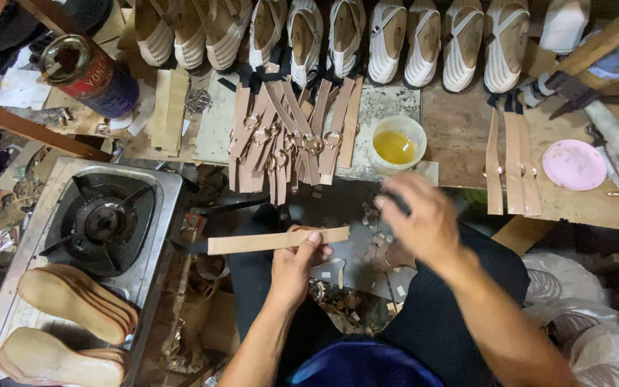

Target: The person sits on the floor at a workbench and assembles leather shoe straps. They take a strap, dip their fingers into a cup of yellow liquid, work the liquid along the strap, bend and fold the strap, attach it to a metal buckle ring, and lay the finished strap on the table, repeating this for strap after strap.

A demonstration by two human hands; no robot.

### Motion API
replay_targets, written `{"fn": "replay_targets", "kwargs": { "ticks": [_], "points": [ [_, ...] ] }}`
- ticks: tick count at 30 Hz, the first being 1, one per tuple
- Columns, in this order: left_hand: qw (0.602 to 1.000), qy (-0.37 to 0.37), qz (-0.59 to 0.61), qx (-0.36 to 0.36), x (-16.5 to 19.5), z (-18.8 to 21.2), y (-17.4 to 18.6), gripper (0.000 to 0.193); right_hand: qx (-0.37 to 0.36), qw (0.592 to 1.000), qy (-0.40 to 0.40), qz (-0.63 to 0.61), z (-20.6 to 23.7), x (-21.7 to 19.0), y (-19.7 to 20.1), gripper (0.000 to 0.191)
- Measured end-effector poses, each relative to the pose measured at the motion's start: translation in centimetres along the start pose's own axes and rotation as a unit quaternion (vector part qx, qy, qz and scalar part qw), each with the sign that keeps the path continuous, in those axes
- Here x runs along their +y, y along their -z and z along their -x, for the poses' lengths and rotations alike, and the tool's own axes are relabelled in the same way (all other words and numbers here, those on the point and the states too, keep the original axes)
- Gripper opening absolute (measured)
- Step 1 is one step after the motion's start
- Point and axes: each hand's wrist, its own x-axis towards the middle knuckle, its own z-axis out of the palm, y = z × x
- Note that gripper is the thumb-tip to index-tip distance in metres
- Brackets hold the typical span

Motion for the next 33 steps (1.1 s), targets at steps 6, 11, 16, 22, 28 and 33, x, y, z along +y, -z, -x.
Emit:
{"fn": "replay_targets", "kwargs": {
  "ticks": [6,11,16,22,28,33],
  "points": [
    [0.996,0.023,0.087,0.000,-0.3,0.7,0.5,0.016,-0.004,0.984,0.075,0.159,-5.0,3.4,1.1,0.031],
    [0.987,0.009,0.161,-0.020,-0.8,0.6,0.5,0.013,-0.012,0.989,0.106,0.101,-6.3,3.9,0.8,0.030],
    [0.980,0.024,0.199,-0.017,-0.7,0.6,0.1,0.013,0.016,0.995,0.103,0.000,-3.9,1.3,1.4,0.019],
    [0.978,0.026,0.206,-0.023,0.1,-0.4,-0.3,0.016,-0.029,0.976,0.209,-0.059,2.0,-4.0,-0.8,0.033],
    [0.982,0.034,0.184,-0.032,-0.2,0.2,-1.1,0.016,-0.031,0.973,0.229,0.015,4.0,-3.8,-1.8,0.057],
    [0.983,0.035,0.181,-0.017,-0.2,0.6,-1.7,0.015,-0.021,0.964,0.264,0.038,4.7,-3.4,-1.9,0.051]
  ]
}}
